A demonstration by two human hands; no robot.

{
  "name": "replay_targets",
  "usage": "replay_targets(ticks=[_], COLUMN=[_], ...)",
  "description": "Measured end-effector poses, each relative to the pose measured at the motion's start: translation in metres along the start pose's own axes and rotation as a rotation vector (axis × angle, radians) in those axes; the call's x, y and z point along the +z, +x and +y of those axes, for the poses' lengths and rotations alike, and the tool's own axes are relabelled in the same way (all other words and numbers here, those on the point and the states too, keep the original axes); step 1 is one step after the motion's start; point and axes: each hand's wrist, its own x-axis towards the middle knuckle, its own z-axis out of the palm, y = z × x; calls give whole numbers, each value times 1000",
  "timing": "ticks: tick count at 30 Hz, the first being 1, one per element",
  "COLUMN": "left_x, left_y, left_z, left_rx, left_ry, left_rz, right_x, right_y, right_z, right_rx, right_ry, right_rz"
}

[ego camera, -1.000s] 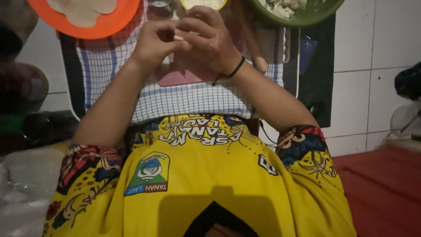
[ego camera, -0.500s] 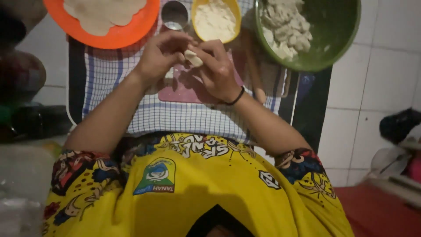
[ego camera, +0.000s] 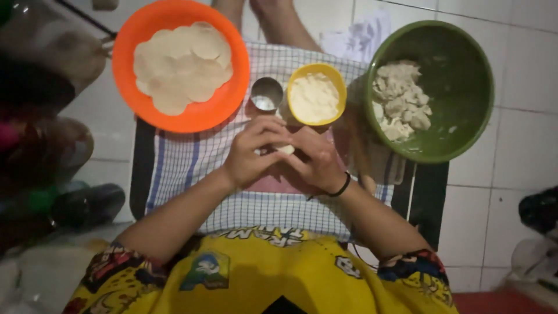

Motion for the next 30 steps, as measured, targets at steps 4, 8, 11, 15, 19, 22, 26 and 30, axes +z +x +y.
replay_targets(ticks=[4, 8, 11, 15, 19, 22, 26, 30], left_x=[2, 4, 7, 6, 4, 5, -2, 9], left_y=[-1, 7, 1, 8, 1, 3, 24, 23], left_z=[-2, 12, 11, 35, 38, 45, 67, 61], left_rx=[55, 36, -2, -61, -65, -140, -706, -780], left_ry=[49, 127, 186, 233, 248, 240, -194, -294], left_rz=[0, -13, 44, 61, -25, -55, -45, -1], right_x=[3, -7, -6, -14, -19, -16, -15, -23], right_y=[0, 4, 6, 6, 3, -2, -3, 6], right_z=[9, 4, -3, -17, -17, -17, -30, -47], right_rx=[-59, 31, 47, 106, 133, 188, 311, 451], right_ry=[-124, -23, 12, 75, 178, 219, 142, 182], right_rz=[25, -7, -22, 17, 58, 57, 77, 48])
